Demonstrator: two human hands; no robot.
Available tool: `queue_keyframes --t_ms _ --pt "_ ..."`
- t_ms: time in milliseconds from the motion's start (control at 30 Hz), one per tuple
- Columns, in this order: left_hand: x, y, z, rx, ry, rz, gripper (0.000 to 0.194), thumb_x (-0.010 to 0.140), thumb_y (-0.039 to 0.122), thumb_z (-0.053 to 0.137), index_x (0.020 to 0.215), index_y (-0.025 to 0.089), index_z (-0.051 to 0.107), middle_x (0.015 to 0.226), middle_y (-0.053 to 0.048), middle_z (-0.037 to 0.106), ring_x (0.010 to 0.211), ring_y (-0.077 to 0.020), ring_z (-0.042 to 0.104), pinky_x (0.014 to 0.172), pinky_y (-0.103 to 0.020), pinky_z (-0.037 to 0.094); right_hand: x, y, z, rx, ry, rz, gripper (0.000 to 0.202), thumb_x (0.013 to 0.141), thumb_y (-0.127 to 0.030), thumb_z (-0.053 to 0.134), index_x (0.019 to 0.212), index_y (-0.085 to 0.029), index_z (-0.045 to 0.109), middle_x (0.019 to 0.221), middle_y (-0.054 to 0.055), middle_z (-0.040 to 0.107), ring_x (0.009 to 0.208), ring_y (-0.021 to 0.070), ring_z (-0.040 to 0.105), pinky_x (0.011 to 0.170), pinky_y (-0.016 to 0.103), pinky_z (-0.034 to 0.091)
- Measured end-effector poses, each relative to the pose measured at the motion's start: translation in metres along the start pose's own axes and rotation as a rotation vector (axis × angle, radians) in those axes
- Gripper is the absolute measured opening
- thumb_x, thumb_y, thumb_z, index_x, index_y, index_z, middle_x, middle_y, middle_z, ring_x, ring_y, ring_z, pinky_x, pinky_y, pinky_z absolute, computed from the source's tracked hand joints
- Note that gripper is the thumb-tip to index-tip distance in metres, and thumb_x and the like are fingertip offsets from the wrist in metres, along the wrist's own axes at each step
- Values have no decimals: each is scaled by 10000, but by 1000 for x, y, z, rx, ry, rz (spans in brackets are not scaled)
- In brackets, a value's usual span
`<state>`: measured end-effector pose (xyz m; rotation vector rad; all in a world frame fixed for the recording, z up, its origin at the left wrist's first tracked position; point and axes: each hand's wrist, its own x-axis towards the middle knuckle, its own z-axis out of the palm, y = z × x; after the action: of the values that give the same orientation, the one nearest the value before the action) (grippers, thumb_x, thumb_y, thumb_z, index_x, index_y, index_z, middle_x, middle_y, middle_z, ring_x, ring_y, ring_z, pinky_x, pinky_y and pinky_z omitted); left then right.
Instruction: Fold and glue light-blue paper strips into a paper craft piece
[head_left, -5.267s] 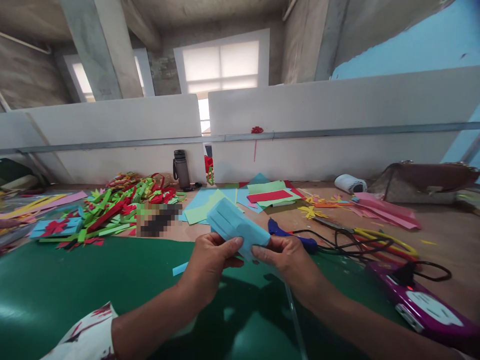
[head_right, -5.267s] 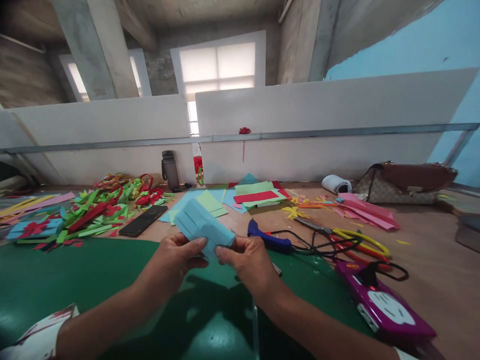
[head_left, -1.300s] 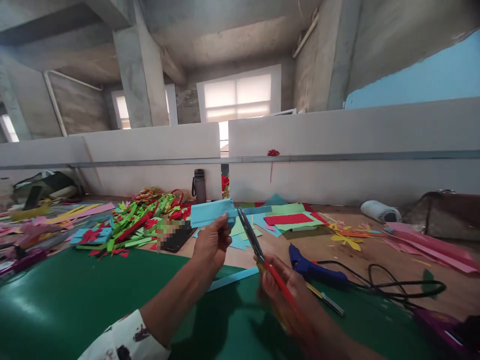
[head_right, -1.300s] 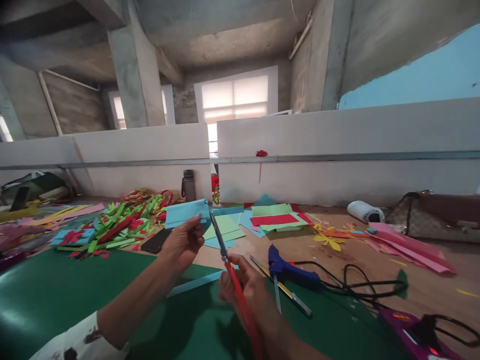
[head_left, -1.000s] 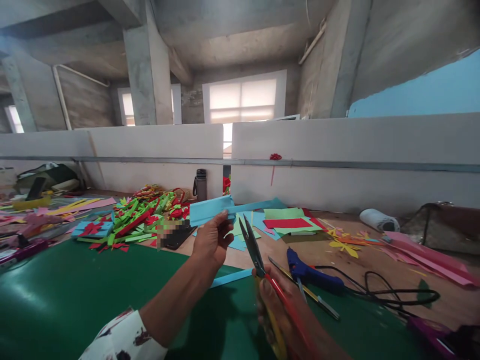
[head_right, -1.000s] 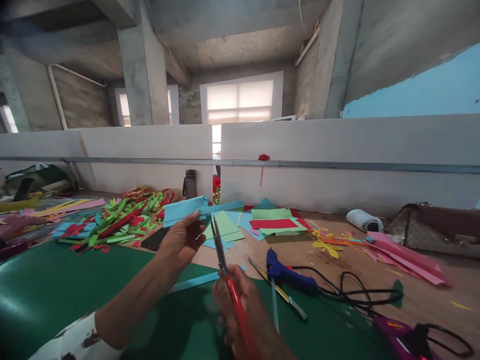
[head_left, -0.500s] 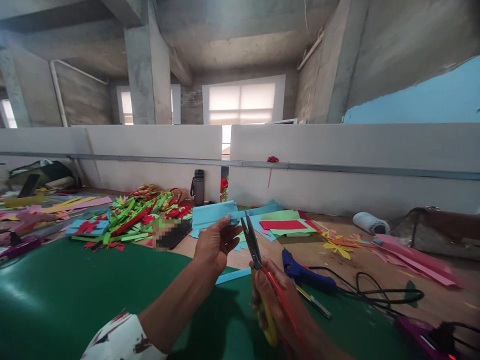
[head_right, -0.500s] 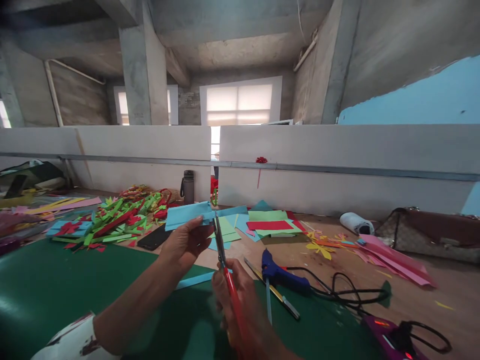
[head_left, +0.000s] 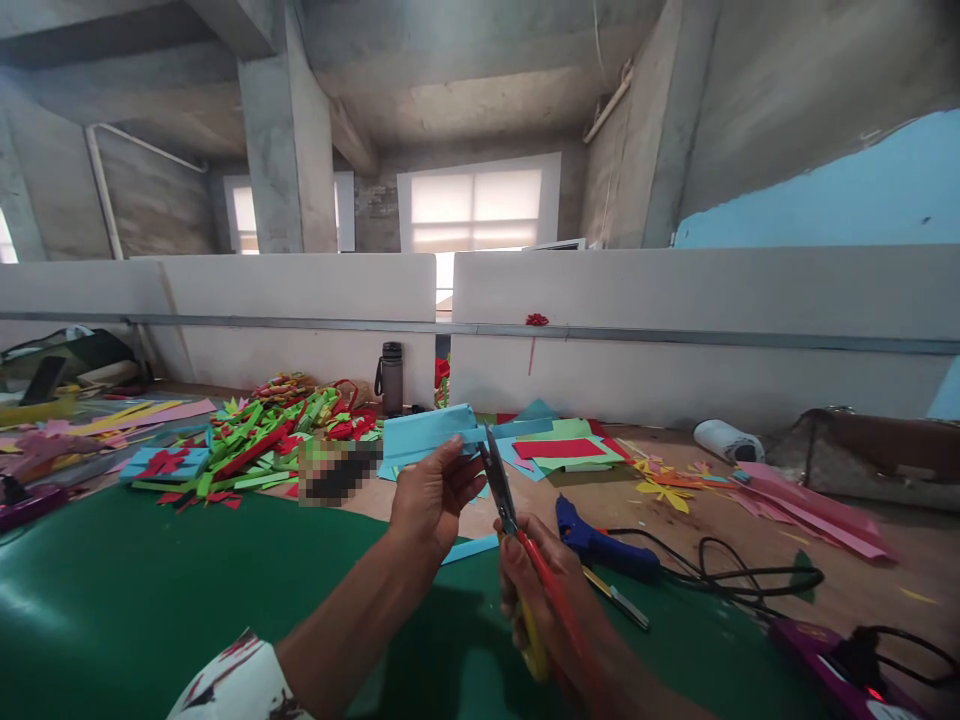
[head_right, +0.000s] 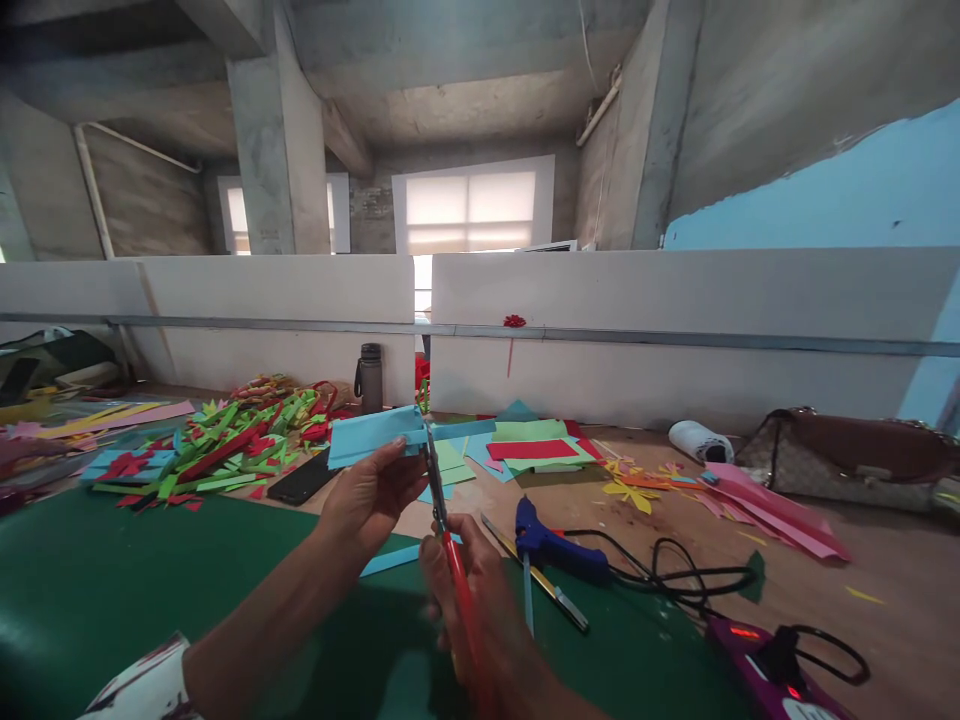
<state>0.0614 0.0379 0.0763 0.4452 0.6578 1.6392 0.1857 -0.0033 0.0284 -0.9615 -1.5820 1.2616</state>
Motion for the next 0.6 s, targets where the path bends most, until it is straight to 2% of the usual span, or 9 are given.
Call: queue_keyframes --t_ms 233,600 --pt "0 -1 1 -24 2 10 77 755 90 591 683 116 591 614 -60 685 597 -177 670 583 -277 525 2 1 0 3 25 27 495 727 -677 475 914 -226 391 577 -93 382 402 60 424 327 157 331" --pt "1 -4 -2 -27 -3 29 51 742 87 612 696 109 610 645 -71 693 624 -186 675 611 -289 536 6 7 -5 -47 -3 -62 385 777 -581 507 868 -221 408 567 -97 354 363 42 341 320 170 334"
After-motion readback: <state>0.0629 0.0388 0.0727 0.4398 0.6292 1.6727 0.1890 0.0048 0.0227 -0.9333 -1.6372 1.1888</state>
